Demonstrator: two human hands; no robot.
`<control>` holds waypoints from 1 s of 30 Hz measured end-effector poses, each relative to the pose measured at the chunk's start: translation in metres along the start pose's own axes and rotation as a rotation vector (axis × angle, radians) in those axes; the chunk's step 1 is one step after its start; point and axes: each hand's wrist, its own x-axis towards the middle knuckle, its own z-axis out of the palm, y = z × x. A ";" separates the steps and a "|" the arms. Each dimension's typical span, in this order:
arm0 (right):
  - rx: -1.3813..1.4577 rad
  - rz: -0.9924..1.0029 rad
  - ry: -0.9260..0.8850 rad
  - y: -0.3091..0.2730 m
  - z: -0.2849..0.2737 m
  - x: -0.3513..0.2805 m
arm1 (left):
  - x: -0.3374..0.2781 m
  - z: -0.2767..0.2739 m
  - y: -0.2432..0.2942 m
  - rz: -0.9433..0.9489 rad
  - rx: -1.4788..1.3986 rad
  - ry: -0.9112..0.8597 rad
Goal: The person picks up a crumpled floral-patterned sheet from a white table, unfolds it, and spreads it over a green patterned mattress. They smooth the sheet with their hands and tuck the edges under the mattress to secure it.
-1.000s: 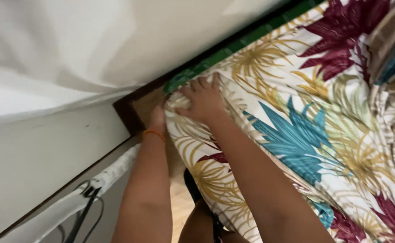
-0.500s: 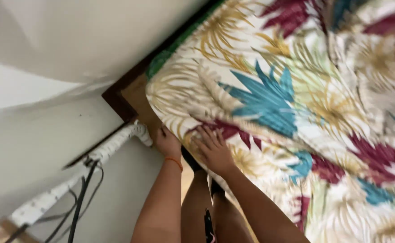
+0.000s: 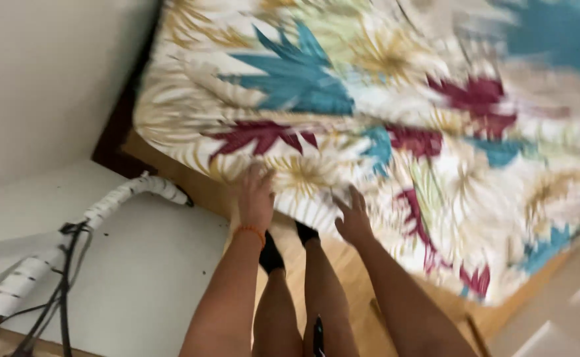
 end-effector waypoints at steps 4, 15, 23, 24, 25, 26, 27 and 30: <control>0.194 -0.330 0.245 0.033 0.051 0.002 | 0.003 0.042 -0.018 0.543 0.326 0.107; 0.551 -0.120 -0.332 0.083 0.136 -0.071 | -0.018 0.066 -0.039 0.684 0.791 -0.333; 0.263 0.030 0.647 0.152 0.086 -0.081 | -0.060 0.077 -0.061 0.639 0.600 -0.397; 0.271 0.042 0.644 0.163 0.078 -0.077 | -0.062 0.076 -0.037 0.647 0.608 -0.405; 0.174 0.070 0.609 0.176 0.069 -0.073 | -0.064 0.076 -0.013 0.676 0.518 -0.381; 0.078 0.100 0.572 0.189 0.062 -0.068 | -0.065 0.078 0.013 0.706 0.428 -0.356; 0.086 0.115 0.570 0.202 0.062 -0.067 | -0.072 0.075 0.044 0.717 0.435 -0.367; 0.189 0.173 0.222 0.240 0.073 -0.064 | -0.088 0.082 0.118 0.791 0.498 -0.484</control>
